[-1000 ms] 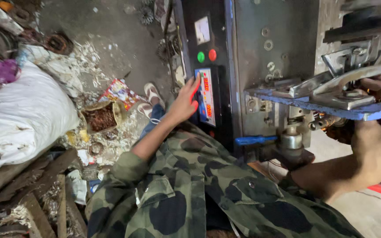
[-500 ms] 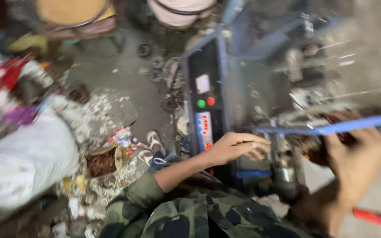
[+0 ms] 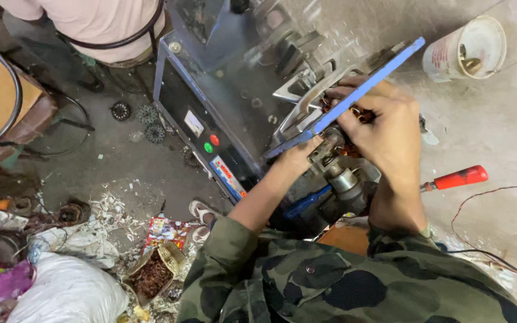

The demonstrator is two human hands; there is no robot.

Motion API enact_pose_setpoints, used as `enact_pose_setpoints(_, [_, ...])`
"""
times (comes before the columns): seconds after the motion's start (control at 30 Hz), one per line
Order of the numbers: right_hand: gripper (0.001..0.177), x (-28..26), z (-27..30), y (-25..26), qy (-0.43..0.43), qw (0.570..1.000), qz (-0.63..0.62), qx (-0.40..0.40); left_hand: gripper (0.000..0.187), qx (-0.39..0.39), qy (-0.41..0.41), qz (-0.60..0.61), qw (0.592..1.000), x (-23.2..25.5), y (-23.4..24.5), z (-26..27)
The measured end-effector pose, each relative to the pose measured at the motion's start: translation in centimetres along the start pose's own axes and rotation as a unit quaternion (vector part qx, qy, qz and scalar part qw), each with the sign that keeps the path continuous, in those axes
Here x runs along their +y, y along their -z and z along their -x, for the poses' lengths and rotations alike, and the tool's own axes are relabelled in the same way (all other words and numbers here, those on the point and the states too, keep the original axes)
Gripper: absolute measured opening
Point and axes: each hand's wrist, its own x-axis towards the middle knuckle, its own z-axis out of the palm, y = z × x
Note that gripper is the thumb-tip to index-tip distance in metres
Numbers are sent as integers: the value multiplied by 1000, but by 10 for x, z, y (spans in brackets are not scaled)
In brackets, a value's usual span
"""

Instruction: The person operates a motor winding machine, feeding copper wire into the stator slots and rotating the stator to wind the coils. The person repeatedly adjusts the stator and presses the machine's control buttons to advance the winding process.

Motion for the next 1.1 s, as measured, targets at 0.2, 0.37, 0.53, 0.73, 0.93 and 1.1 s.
enact_pose_setpoints(0.2, [32, 1, 2, 0, -20, 1000, -12, 0, 43, 27, -11, 20, 999, -3, 31, -24])
enact_pose_setpoints(0.37, [30, 1, 2, 1, -20, 1000, -14, -8, 42, 42, -10, 22, 999, -4, 39, -15])
enact_pose_setpoints(0.53, [29, 0, 1, 1, -11, 1000, -8, -6, 41, 44, -13, 24, 999, -7, 37, -10])
enact_pose_setpoints(0.73, [25, 0, 2, -1, -31, 999, -12, 1, 40, 37, -9, 20, 999, -10, 38, -12])
enact_pose_setpoints(0.93, [24, -6, 1, 0, -39, 999, -4, 1, 39, 22, -13, 19, 999, -17, 35, -20])
enact_pose_setpoints(1.1, [23, -4, 3, 0, -69, 997, -41, -5, 39, 20, -9, -24, 999, -31, 47, -22])
